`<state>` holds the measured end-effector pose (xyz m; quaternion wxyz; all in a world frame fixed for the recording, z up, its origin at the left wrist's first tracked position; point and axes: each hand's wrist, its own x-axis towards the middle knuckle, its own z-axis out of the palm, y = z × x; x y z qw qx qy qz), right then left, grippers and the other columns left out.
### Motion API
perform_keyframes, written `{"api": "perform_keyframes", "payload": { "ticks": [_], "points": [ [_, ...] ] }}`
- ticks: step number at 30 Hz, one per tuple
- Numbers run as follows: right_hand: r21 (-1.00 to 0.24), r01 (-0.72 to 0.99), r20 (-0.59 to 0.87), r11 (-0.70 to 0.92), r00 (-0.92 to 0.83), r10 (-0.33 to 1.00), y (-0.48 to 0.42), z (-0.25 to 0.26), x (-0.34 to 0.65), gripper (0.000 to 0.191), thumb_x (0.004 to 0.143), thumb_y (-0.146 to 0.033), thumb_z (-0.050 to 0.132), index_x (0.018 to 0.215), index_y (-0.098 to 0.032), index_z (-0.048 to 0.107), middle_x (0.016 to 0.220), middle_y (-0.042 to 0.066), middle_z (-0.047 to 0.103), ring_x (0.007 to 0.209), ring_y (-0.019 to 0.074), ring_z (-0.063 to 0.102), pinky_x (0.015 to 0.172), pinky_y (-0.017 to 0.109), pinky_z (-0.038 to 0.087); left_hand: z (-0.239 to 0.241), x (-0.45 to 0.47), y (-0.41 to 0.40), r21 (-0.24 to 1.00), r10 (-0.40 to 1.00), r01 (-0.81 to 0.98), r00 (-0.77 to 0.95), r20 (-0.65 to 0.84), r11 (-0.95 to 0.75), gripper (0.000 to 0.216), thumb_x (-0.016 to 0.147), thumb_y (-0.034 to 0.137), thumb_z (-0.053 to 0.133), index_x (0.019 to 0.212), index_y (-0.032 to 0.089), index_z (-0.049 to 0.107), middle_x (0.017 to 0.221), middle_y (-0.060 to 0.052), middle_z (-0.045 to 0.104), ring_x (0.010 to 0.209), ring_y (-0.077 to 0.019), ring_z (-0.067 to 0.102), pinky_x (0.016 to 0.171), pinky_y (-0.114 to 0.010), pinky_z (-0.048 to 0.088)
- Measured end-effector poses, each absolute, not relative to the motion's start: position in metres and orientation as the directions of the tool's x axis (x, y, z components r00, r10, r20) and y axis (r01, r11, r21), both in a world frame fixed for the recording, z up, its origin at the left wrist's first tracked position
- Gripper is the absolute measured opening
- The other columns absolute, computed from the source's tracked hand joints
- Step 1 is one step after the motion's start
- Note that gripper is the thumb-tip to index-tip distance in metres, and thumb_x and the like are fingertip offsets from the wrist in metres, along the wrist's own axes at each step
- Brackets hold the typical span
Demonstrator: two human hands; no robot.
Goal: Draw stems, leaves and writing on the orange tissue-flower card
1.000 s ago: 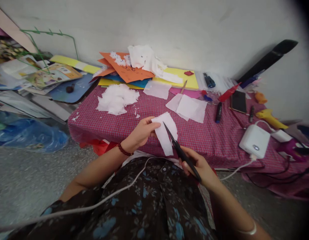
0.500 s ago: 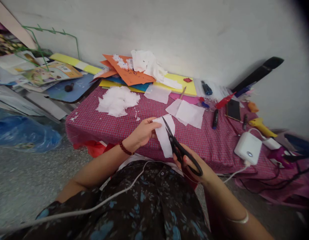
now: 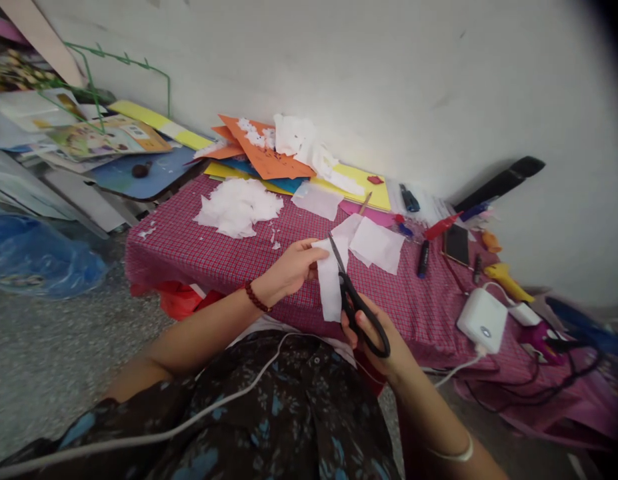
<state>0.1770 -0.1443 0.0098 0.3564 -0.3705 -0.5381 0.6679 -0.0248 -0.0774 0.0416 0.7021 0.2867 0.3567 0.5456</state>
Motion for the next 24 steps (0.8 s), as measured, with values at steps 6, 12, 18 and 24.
{"api": "perform_keyframes", "payload": {
  "ticks": [6,12,18,24],
  "points": [
    [-0.981,-0.064,-0.144,-0.183,-0.394,0.908,-0.141,0.012,0.171,0.051,0.087,-0.055,0.065,0.122,-0.02,0.054,0.077,-0.002,0.057,0.048,0.0073,0.041,0.044,0.023,0.029,0.036,-0.022,-0.084,0.783,0.964,-0.565,0.199,-0.177,0.26,0.025,0.066,0.008,0.069,0.091,0.012,0.068,0.081,-0.002,0.07,0.067,-0.0116,0.065,0.063,-0.025,0.052],
    [-0.97,-0.106,-0.139,-0.221,-0.503,0.853,-0.135,0.009,0.196,0.055,0.086,-0.062,0.062,0.125,-0.024,0.055,0.098,0.005,0.06,0.073,0.0148,0.054,0.067,0.03,0.043,0.027,-0.049,-0.08,0.832,0.959,-0.488,0.223,-0.175,0.265,0.013,0.067,0.016,0.075,0.074,0.013,0.064,0.074,0.0,0.066,0.056,-0.0077,0.06,0.057,-0.023,0.054],
    [-0.97,-0.062,-0.145,-0.234,-0.628,0.765,-0.131,0.012,0.239,0.059,0.084,-0.063,0.063,0.128,-0.023,0.057,0.095,0.006,0.061,0.071,0.0151,0.053,0.064,0.029,0.041,0.025,-0.101,-0.059,0.916,0.874,-0.185,0.412,-0.257,0.357,0.023,0.069,0.029,0.082,0.076,0.013,0.067,0.059,0.0,0.061,0.037,-0.0063,0.05,0.033,-0.016,0.031],
    [-0.988,0.028,-0.124,-0.153,-0.736,0.665,-0.127,0.022,0.247,0.064,0.085,-0.063,0.062,0.132,-0.02,0.057,0.091,0.006,0.059,0.069,0.0146,0.052,0.062,0.028,0.041,0.028,-0.121,-0.049,0.929,0.815,-0.073,0.508,-0.278,0.363,0.032,0.062,0.038,0.087,0.072,0.015,0.067,0.051,0.001,0.058,0.034,-0.0067,0.047,0.031,-0.016,0.027]
  ]
}}
